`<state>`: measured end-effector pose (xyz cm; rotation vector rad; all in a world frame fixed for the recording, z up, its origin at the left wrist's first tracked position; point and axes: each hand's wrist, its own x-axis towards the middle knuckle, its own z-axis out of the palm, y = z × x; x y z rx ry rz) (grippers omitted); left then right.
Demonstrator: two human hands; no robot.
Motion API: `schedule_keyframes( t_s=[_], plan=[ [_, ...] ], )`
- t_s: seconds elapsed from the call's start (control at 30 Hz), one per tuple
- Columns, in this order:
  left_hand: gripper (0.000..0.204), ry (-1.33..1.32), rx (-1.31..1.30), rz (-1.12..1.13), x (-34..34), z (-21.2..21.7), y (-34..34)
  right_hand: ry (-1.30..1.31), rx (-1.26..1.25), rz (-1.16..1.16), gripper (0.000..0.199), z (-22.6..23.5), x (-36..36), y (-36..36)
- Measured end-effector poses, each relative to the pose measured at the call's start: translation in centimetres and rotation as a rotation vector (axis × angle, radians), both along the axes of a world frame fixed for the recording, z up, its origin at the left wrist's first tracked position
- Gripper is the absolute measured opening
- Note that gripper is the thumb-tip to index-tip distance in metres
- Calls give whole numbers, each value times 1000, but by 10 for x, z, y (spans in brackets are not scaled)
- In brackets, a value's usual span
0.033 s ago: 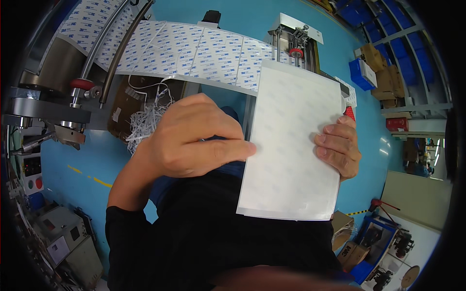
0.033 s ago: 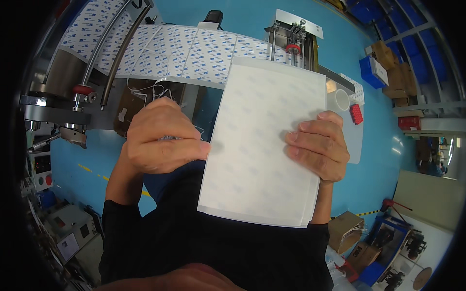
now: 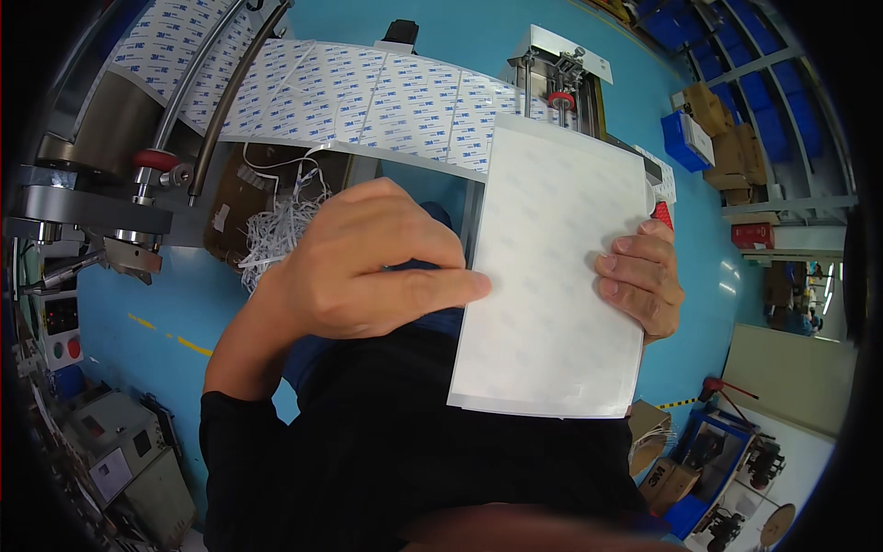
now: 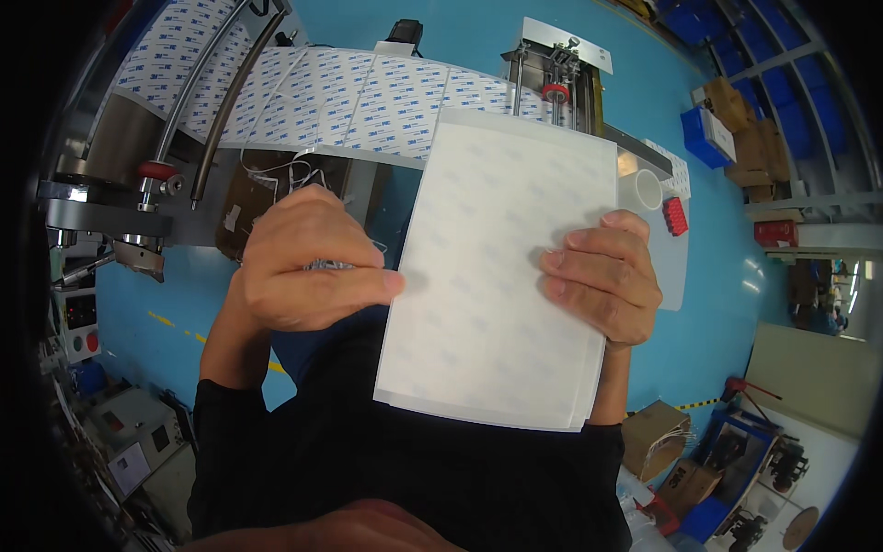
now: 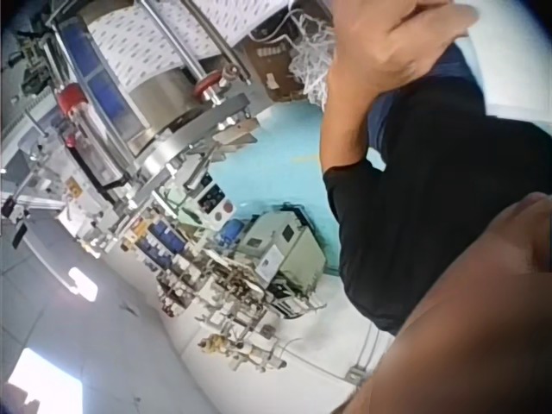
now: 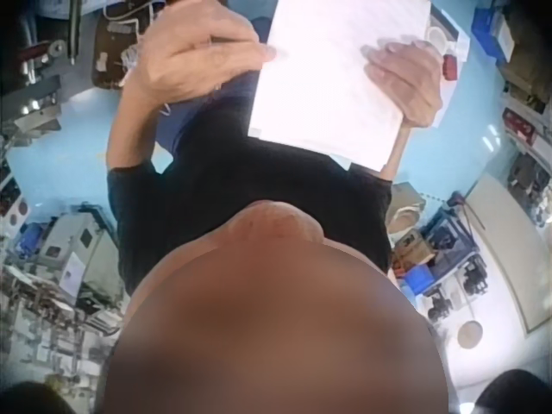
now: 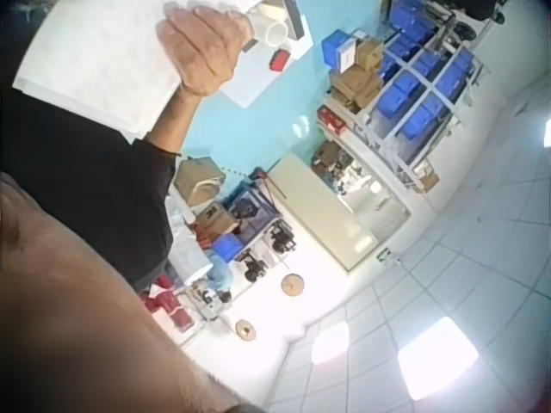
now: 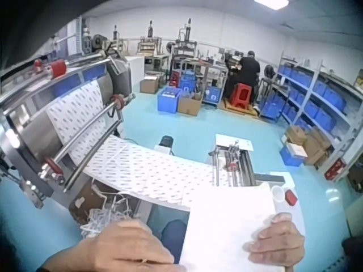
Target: The recorder is operating a machine to feed adhesive label sheets, using a utility knife to cut them, and tweezers to remove or inspect parts of the material.
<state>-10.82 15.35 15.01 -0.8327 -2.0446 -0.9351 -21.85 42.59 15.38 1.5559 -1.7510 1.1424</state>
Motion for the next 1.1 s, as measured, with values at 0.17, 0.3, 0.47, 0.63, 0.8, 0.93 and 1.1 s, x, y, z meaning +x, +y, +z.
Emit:
schedule_keyframes(
  t_s=[0.17, 0.3, 0.47, 0.63, 0.8, 0.93, 1.1],
  plan=[
    [18, -46, -56, -15, 0, 4, 6, -3, 24, -13, 6, 1, 3, 0],
    [16, 18, -85, 0, 0, 2, 3, -4, 61, -36, 7, -2, 6, 1],
    [14, 87, -47, -12, 2, 0, 1, -10, 47, -27, 7, -5, 7, 2],
    [14, 10, 69, 6, 0, -2, 5, -24, 51, -13, 8, -1, 6, 1],
    [24, 30, -65, 12, 0, -1, 3, -23, 43, -1, 7, -2, 4, 0],
    [24, 50, -39, 14, 1, -3, 2, -33, 53, -11, 7, -3, 5, -1],
    [24, 29, -25, -29, 3, -3, -1, -18, 40, -1, 8, -2, 6, -4]
  ],
)
